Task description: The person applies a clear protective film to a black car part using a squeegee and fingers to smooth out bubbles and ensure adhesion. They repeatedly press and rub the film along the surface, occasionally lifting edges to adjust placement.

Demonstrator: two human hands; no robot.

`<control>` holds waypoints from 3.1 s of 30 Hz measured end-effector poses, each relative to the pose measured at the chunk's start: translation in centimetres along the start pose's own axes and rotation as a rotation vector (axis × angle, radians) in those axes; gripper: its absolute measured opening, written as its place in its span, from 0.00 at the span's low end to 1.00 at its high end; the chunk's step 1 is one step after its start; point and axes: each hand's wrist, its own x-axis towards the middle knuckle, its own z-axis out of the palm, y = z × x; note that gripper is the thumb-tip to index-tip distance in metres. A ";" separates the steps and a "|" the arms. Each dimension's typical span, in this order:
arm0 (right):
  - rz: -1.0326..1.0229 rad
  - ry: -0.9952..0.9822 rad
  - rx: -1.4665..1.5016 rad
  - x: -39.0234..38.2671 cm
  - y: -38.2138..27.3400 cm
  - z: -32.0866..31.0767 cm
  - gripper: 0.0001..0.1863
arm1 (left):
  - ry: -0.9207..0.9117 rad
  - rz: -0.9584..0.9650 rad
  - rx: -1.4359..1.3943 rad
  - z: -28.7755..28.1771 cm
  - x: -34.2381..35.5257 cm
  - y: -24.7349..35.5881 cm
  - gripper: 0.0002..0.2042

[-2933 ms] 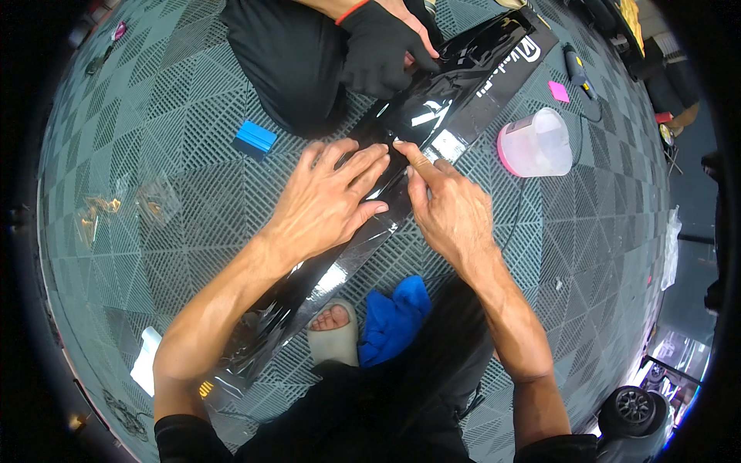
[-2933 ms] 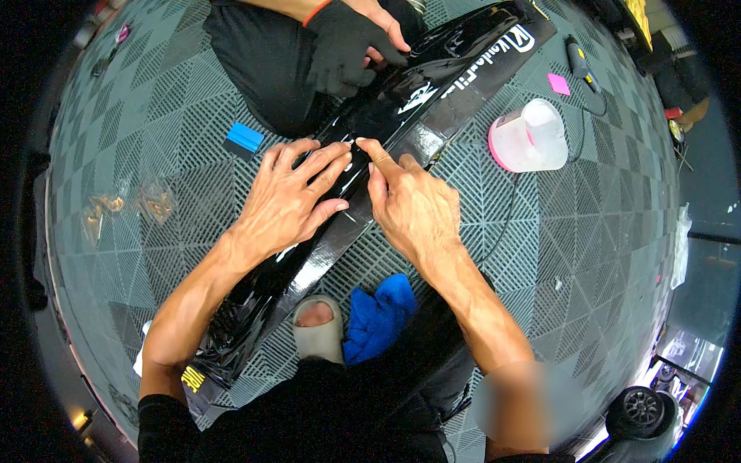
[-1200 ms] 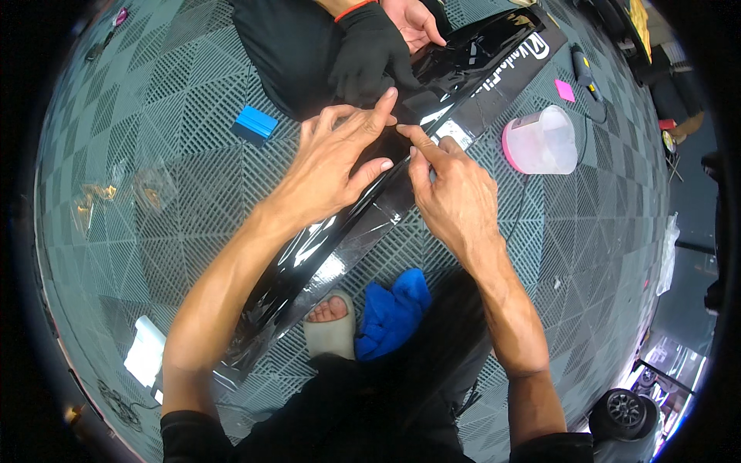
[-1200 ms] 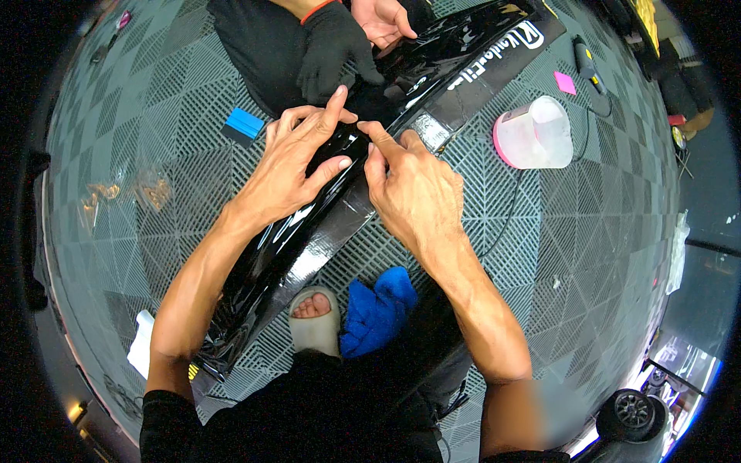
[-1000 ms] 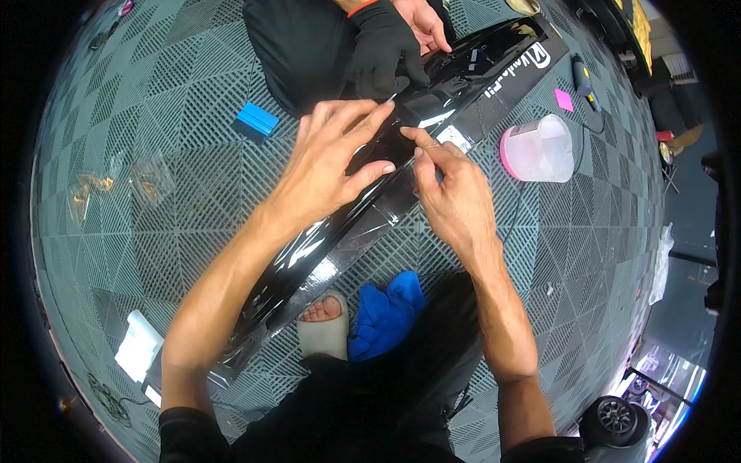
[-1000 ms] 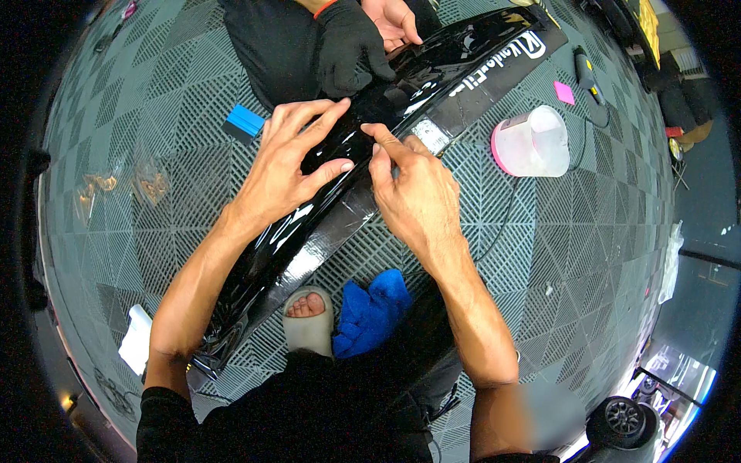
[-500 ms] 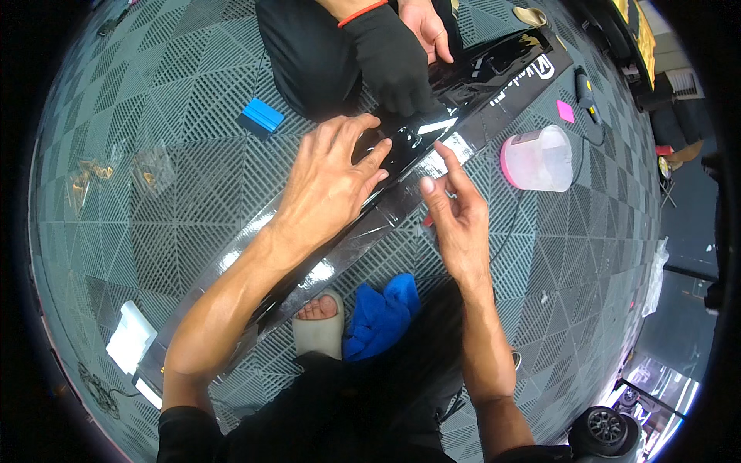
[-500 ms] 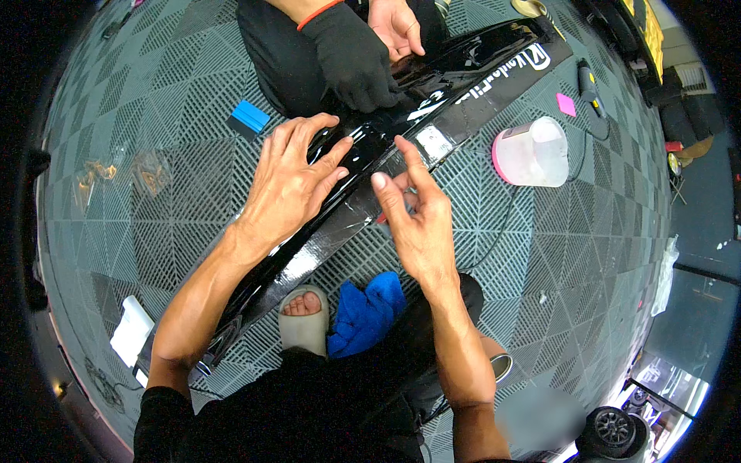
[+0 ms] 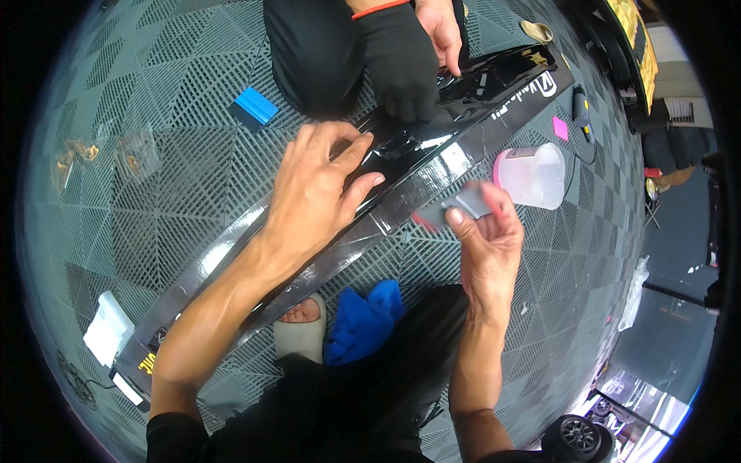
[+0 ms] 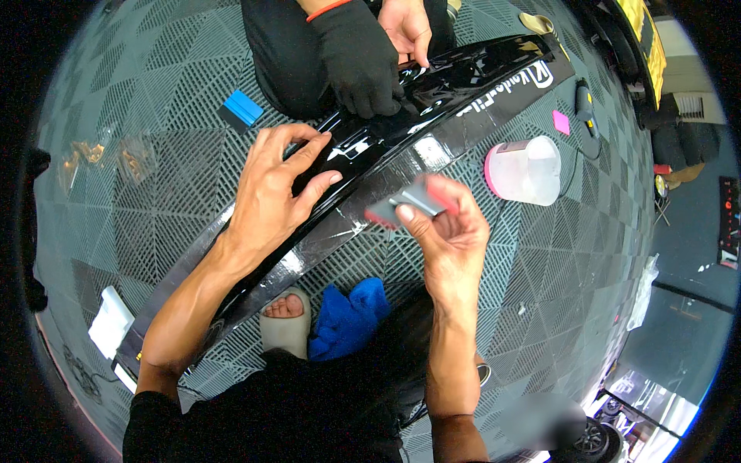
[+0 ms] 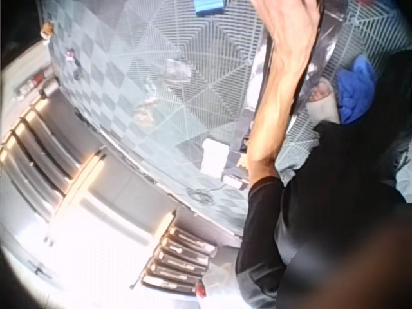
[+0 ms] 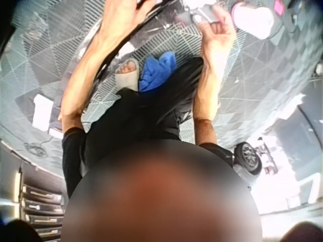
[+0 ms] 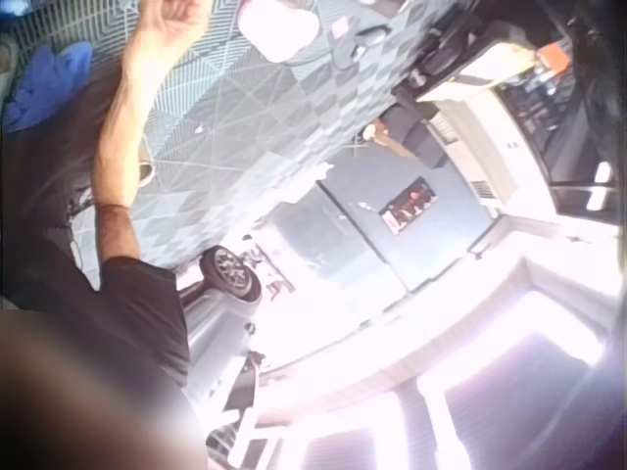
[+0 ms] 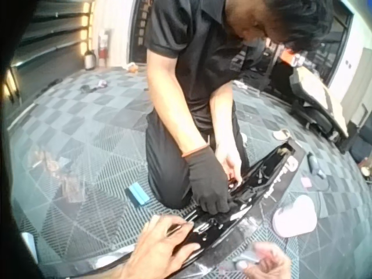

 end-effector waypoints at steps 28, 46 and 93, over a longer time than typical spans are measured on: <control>-0.500 -0.503 -0.921 8.7 0.0 2.4 0.14 | 0.069 0.027 0.007 1.3 -0.7 -0.9 0.16; -0.482 -0.586 -0.870 9.3 0.5 1.7 0.18 | 0.040 0.030 -0.005 1.2 -0.5 -0.7 0.19; -0.415 -0.327 -0.751 8.8 0.3 2.0 0.15 | 0.090 0.135 0.048 1.3 -0.9 -0.2 0.17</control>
